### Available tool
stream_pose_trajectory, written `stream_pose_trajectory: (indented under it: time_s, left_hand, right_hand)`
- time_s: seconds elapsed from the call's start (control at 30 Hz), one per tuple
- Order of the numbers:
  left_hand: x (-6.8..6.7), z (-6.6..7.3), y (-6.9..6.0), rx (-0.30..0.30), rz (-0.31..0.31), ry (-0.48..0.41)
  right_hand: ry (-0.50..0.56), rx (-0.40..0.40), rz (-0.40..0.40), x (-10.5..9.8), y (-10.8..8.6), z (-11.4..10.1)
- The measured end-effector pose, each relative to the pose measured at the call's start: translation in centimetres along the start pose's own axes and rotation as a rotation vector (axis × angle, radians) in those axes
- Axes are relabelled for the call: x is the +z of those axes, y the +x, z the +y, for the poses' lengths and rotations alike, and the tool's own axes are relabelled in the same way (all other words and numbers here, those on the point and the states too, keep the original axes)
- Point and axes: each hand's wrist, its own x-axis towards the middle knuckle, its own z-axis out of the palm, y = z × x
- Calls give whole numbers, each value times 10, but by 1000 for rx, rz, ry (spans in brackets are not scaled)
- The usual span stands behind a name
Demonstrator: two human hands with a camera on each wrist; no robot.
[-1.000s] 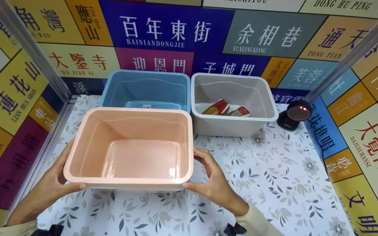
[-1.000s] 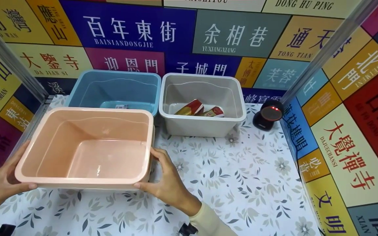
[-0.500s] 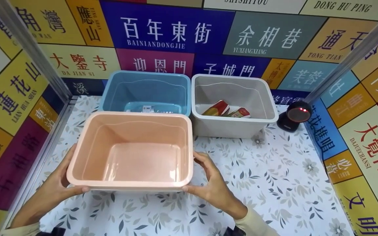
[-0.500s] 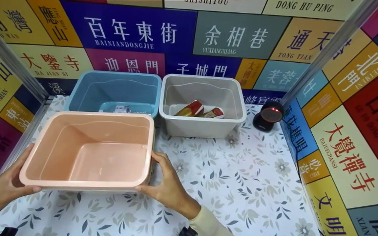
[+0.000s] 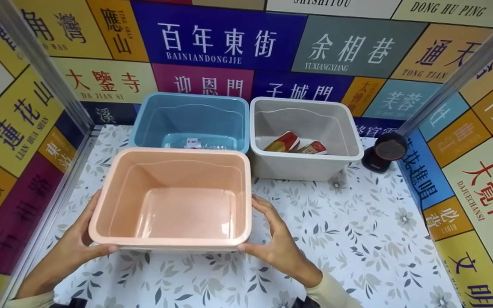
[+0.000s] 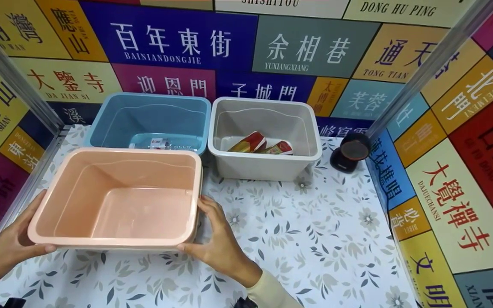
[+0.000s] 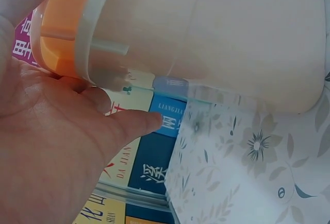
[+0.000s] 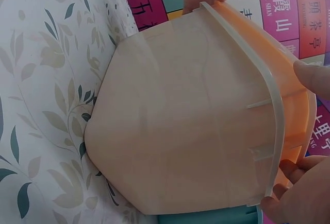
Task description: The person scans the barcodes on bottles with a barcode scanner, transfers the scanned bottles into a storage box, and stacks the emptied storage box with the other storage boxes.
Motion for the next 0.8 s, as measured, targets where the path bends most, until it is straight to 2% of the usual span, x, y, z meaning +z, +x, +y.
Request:
stream_pose_trajectory:
  time_s: [0.2,0.47,0.6,0.8]
  left_hand:
    - [1,-2,1,-1,-1,25]
    - [0,-5,1,-29,-4,2]
    - [1,-5,-2,-27,13,53]
    - [5,-2,-8,-51,87,215]
  right_hand:
    - [-15,26,-1,0,-2,1]
    - [-56,22,-7,3,-3,4]
    - [-112,30,-26,3,-3,4]
    - [-182,21,-81,-4,0,2]
